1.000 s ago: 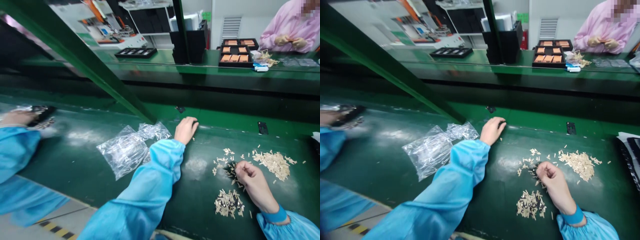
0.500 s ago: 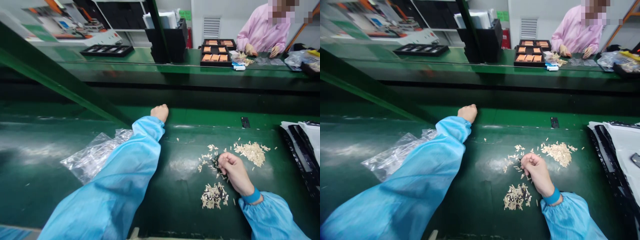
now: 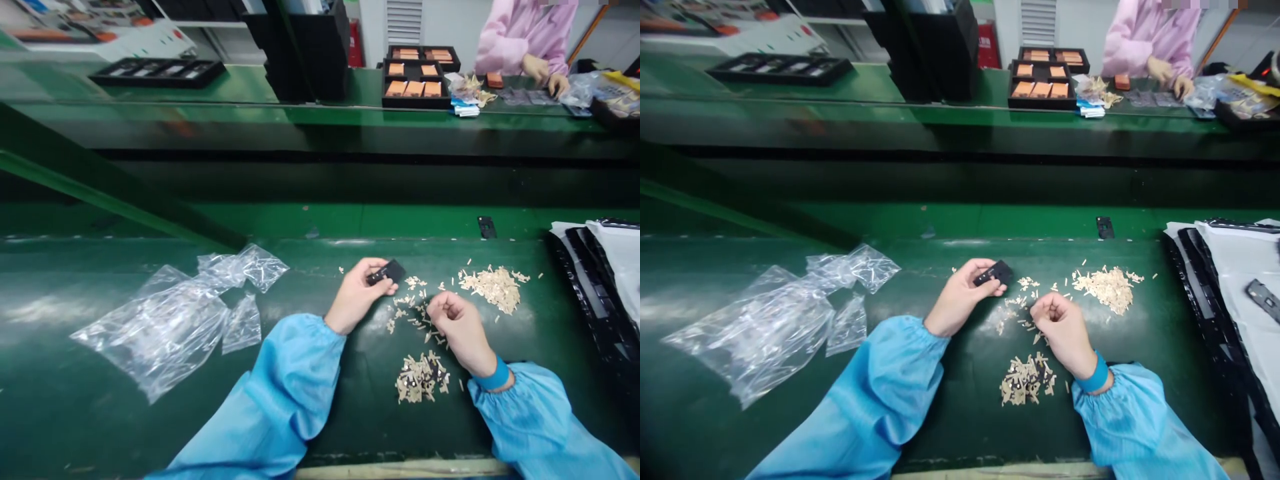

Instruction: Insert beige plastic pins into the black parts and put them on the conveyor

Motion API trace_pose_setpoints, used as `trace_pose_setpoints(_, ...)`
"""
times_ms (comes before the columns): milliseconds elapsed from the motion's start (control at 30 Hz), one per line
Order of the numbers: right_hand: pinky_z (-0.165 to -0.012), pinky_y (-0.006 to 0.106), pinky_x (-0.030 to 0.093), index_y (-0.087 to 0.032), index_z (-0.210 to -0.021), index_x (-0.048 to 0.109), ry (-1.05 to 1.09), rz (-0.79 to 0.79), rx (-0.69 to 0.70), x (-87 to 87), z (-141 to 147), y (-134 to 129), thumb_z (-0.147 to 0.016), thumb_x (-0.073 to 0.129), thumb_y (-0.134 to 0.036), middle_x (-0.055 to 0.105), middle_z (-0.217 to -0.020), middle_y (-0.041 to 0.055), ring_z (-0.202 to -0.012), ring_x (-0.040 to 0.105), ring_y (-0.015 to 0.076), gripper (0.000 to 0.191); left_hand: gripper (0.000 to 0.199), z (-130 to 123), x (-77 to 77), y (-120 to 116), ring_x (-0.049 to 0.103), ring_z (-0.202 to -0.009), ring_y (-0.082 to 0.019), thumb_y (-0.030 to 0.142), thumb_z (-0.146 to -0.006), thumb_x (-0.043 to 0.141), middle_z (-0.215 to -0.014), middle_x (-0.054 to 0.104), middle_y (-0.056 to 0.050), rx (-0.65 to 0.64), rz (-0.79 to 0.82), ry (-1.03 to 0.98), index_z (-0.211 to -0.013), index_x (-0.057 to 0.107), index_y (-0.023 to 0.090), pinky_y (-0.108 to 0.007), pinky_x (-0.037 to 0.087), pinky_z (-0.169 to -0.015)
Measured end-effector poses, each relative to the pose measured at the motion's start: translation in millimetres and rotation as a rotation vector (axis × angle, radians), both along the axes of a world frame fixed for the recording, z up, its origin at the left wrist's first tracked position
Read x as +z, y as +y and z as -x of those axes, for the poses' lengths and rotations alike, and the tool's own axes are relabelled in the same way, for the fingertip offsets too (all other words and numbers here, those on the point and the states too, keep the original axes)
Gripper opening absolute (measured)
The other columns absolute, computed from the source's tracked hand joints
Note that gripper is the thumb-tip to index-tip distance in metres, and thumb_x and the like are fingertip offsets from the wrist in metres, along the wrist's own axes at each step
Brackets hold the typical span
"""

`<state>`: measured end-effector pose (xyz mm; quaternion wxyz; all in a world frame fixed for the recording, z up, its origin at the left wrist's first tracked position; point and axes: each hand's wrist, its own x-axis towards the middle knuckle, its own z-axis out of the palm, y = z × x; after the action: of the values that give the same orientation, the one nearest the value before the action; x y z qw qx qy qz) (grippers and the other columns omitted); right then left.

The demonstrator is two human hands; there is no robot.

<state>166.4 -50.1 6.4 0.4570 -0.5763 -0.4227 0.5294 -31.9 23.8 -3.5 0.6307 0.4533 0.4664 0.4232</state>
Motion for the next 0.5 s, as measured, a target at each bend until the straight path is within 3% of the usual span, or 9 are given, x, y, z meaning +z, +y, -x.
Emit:
trace_pose_setpoints(67, -0.049, 0.023, 0.035, -0.02, -0.071, 0.062, -0.037, -0.011, 0.015, -1.6, -0.5, -0.7, -0.076, 0.071, -0.035, 0.057, -0.059, -0.0028, -0.051, 0.042, 0.0102, 0.018, 0.036, -10.5, 1.3, -10.6, 0.072, -0.077, -0.014, 0.03, -0.076, 0.078, -0.099, 0.072, -0.005, -0.034, 0.042, -0.042, -0.106, 0.063, 0.016, -0.029, 0.058, -0.076)
trace_pose_setpoints(200, -0.051, 0.024, 0.04, -0.02, -0.073, 0.064, -0.108, -0.04, 0.025, -6.3, -1.5, -2.7, -0.079, 0.071, -0.037, 0.062, -0.065, 0.0002, -0.057, 0.049, 0.0132, 0.019, 0.027, -19.3, 0.7, -16.8, 0.068, -0.08, -0.012, 0.029, -0.075, 0.079, -0.085, 0.07, -0.001, -0.041, 0.058, -0.043, -0.09, 0.062, 0.015, -0.025, 0.054, -0.079)
trace_pose_setpoints(367, -0.051, 0.025, 0.043, -0.021, -0.075, 0.065, -0.174, -0.04, 0.02, -6.9, -0.2, -4.1, -0.078, 0.071, -0.034, 0.064, -0.066, 0.0011, -0.056, 0.051, 0.0138, 0.015, 0.033, -19.7, -4.4, -20.7, 0.059, -0.061, -0.009, 0.035, -0.074, 0.08, -0.066, 0.061, 0.005, -0.082, 0.059, 0.029, -0.079, 0.051, 0.018, -0.021, 0.046, -0.06)
trace_pose_setpoints(500, -0.048, 0.024, 0.042, -0.021, -0.073, 0.063, -0.224, -0.039, 0.028, -3.6, 2.0, -4.7, -0.076, 0.071, -0.032, 0.062, -0.062, 0.0002, -0.053, 0.05, 0.0132, 0.014, 0.03, -19.0, -4.5, -24.9, 0.055, -0.055, -0.009, 0.033, -0.077, 0.075, -0.061, 0.056, 0.006, -0.117, 0.017, 0.116, -0.076, 0.049, 0.019, -0.02, 0.041, -0.054)
